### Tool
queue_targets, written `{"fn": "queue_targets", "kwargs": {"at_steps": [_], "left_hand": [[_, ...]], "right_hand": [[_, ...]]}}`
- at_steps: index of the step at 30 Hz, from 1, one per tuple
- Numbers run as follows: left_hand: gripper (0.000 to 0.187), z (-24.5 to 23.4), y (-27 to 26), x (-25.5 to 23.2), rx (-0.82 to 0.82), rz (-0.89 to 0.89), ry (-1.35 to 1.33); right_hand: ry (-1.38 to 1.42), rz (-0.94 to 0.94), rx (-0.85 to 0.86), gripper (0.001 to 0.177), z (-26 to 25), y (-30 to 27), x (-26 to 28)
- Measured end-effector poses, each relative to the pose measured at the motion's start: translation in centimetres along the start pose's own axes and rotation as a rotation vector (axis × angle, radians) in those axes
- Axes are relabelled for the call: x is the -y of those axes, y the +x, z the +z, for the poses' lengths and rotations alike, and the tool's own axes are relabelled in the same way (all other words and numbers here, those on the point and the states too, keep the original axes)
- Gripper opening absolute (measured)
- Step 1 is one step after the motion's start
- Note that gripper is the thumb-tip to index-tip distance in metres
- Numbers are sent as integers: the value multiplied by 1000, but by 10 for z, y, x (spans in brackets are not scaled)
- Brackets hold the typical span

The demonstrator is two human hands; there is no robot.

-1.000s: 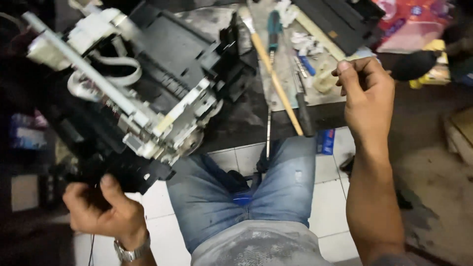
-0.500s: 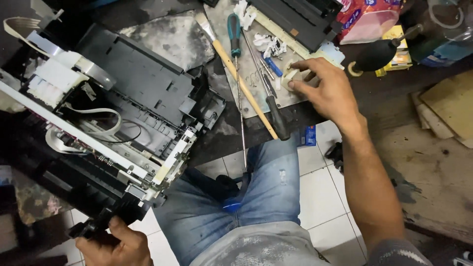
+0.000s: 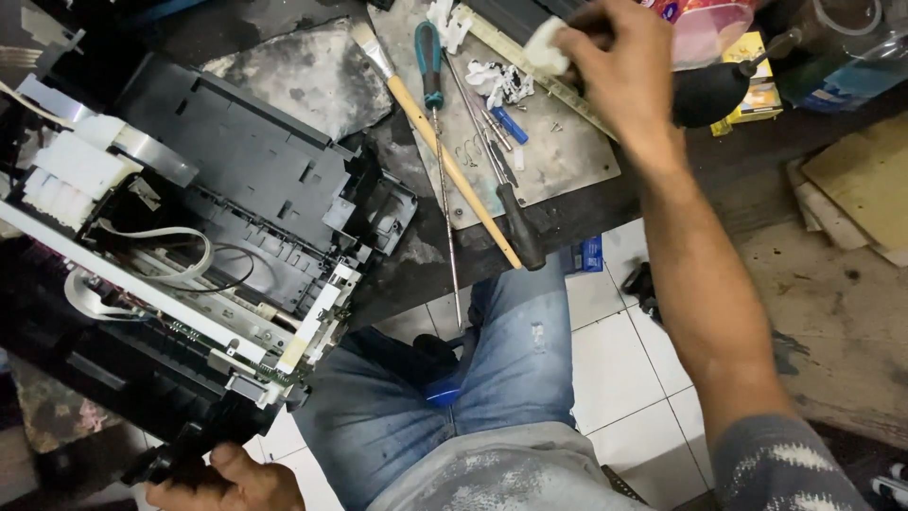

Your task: The person uses a screwdriver to remove screws from a disassembled electronic device, likely a printer or scanner. They manipulate internal components, including a circuit board and a white plastic housing, while working on a cluttered workbench.

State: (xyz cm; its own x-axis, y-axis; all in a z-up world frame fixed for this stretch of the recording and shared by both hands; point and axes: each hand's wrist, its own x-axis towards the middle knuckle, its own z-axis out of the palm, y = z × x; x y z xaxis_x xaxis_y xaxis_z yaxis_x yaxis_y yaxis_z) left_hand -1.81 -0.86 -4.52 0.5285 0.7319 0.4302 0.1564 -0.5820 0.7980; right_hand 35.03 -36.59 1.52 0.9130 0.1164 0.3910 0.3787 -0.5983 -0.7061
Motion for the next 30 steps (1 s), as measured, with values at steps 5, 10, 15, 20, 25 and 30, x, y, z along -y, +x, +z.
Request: {"fn": "queue_targets", "kwargs": {"at_steps": [5,10,15,20,25,30], "left_hand": [[44,6,-2,-25,-95,281,147],[22,1,-30,31,-187,163,138],[34,-7,-60,52,-4,-333,84],[44,2,-71,49,219,-349,93],[42,9,-73,35,333,-346,71],[42,12,-78,39,381,-365,150]], "right_hand": [[-79,-170,84,8,34,20,-22],[-61,-80,213,22,11,8,0],[-105,-66,196,21,-9,-9,0],[-171,-443,361,34,9,-7,6],[-383,-436,314,24,40,10,-18],[-256,-372,146,10,36,18,-24]]}}
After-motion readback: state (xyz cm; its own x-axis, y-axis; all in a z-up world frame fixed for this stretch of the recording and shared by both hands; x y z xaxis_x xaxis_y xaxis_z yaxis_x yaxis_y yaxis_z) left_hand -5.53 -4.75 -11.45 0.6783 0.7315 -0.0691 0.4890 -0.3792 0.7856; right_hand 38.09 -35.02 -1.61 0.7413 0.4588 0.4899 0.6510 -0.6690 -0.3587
